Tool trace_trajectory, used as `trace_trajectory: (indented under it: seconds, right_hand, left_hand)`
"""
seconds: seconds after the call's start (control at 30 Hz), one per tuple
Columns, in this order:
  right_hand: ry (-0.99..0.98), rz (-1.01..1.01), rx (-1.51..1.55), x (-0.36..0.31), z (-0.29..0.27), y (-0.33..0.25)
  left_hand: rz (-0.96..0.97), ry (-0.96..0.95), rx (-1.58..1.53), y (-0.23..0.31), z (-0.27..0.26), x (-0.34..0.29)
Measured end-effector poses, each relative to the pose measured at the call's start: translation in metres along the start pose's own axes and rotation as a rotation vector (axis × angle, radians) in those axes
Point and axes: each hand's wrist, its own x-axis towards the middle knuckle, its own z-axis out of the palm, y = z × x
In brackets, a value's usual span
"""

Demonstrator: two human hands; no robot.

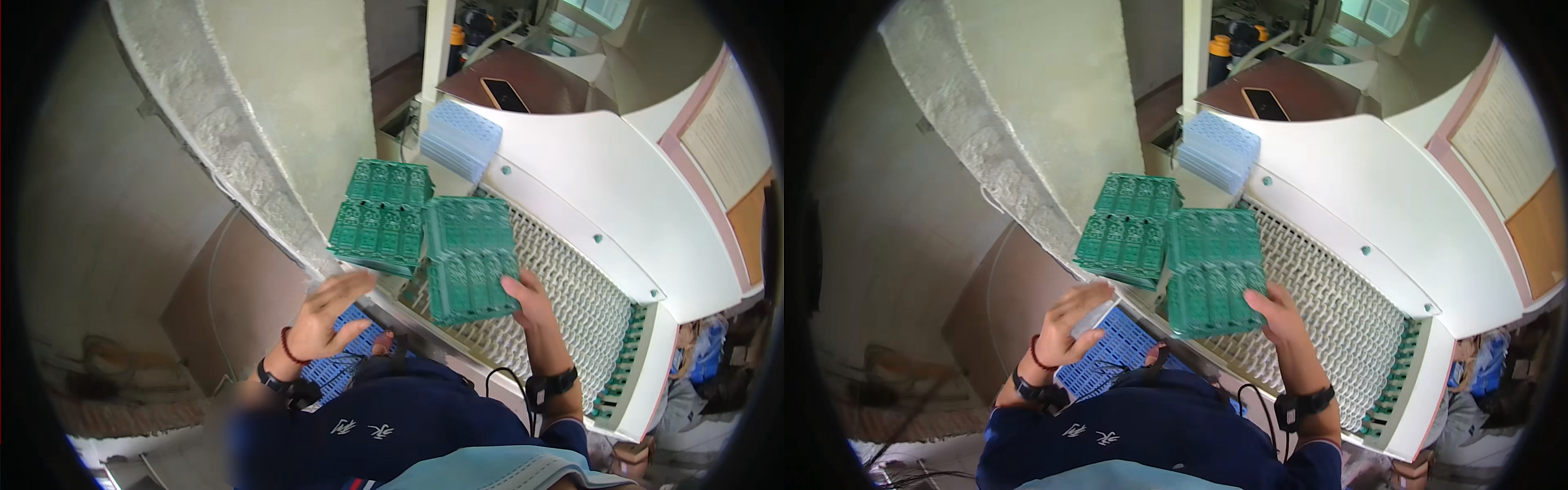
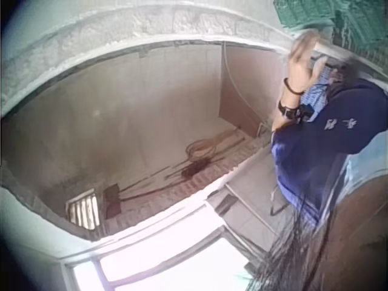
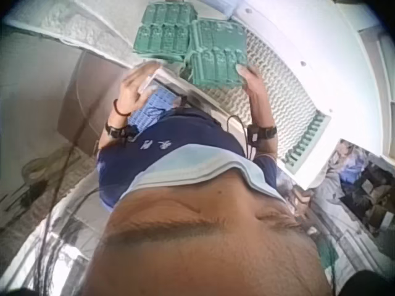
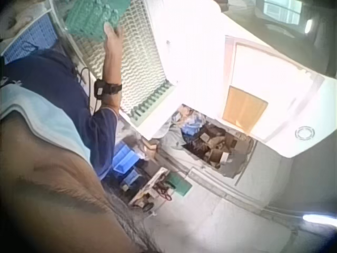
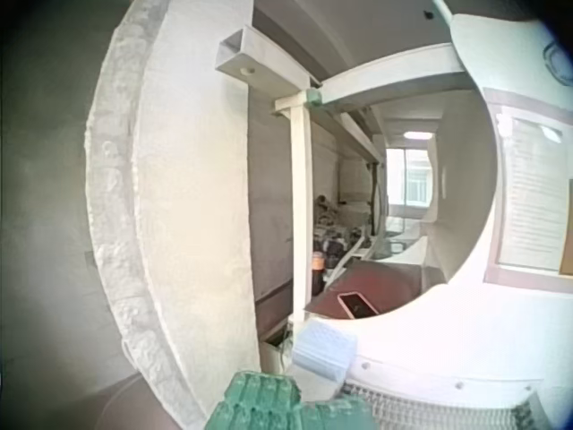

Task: Loading green circuit board plates into the slots of a processing machine.

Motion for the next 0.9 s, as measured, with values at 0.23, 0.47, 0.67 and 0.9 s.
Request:
trace_trajectory:
  seconds: [0.23, 0.47, 0.67, 0.9]
  right_hand:
    - [0.220, -0.081, 0.102, -0.098, -0.056, 0.038]
    - [0.303, -0.077, -0.077, -0.111, -0.051, 0.089]
    - [0.492, -0.074, -0.539, -0.113, -0.030, 0.111]
    - [0.459, -0.078, -0.516, -0.122, -0.032, 0.104]
  left_hand:
    - [-0.516, -0.432, -1.143, -0.011, 0.094, -0.041]
    - [-0.966, -0.333, -1.952, 0.014, 0.213, 0.021]
    - [-1.014, -0.266, -1.923, 0.036, 0.239, 0.025]
    - [-0.871, -0.277, -1.978, 0.024, 0.226, 0.010]
